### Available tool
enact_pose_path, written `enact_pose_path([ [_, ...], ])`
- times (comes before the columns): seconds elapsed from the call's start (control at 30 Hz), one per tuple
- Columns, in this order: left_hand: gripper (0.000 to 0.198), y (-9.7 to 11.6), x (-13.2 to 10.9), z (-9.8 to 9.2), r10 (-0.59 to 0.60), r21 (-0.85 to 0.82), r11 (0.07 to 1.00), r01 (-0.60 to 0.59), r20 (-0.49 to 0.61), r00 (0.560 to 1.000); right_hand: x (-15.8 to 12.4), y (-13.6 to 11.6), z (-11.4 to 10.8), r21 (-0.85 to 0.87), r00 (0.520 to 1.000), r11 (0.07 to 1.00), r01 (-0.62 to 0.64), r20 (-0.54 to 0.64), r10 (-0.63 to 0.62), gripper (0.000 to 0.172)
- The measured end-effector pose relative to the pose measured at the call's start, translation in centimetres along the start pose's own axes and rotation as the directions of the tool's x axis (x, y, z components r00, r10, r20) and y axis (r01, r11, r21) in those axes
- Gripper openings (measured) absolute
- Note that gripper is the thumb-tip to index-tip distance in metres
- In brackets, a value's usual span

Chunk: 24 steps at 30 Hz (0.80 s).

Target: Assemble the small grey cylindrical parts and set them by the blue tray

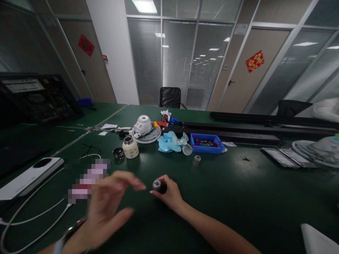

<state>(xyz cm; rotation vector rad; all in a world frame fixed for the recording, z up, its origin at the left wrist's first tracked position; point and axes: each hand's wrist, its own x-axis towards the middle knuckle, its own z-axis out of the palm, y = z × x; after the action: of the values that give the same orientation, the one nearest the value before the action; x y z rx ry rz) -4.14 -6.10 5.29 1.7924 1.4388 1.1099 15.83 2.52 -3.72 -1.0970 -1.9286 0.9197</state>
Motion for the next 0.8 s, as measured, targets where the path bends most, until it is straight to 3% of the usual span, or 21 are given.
enact_pose_path([
  [0.07, 0.03, 0.5, 1.9, 1.0, 0.095, 0.024, 0.995, -0.097, 0.064, 0.993, -0.1, 0.1, 0.0, 0.006, 1.0, 1.0, -0.001, -0.006, 0.001, 0.03],
  [0.17, 0.024, -1.7, 4.2, 3.0, 0.122, 0.027, 0.991, -0.127, 0.141, 0.982, -0.1, 0.1, -0.1, 0.005, 1.0, 1.0, 0.014, -0.018, -0.014, 0.025],
  [0.27, 0.021, -3.6, 5.0, 4.2, 0.135, 0.006, 0.99, -0.138, 0.152, 0.979, -0.1, -0.2, -0.1, -0.003, 0.999, 1.0, 0.015, -0.038, -0.015, 0.025],
  [0.43, 0.028, -3.3, 5.2, 4.4, 0.139, -0.078, 0.988, -0.13, 0.127, 0.982, -0.1, -0.9, -0.4, -0.005, 1.0, 1.0, 0.013, -0.007, -0.013, 0.024],
  [0.63, 0.02, -4.6, 6.1, 3.7, 0.142, -0.102, 0.984, -0.149, -0.073, 0.987, -0.1, -1.3, -0.8, -0.019, 1.0, 1.0, -0.011, 0.0, 0.011, 0.031],
  [0.7, 0.028, -5.9, 6.0, 3.2, 0.119, -0.117, 0.986, -0.122, -0.033, 0.992, -0.1, -1.3, -0.9, -0.011, 1.0, 1.0, -0.008, 0.009, 0.008, 0.032],
  [0.8, 0.035, -7.9, 5.6, 2.9, 0.051, -0.118, 0.992, -0.036, 0.125, 0.991, -0.1, -1.3, -0.7, -0.002, 1.0, 1.0, -0.013, 0.005, 0.013, 0.033],
])
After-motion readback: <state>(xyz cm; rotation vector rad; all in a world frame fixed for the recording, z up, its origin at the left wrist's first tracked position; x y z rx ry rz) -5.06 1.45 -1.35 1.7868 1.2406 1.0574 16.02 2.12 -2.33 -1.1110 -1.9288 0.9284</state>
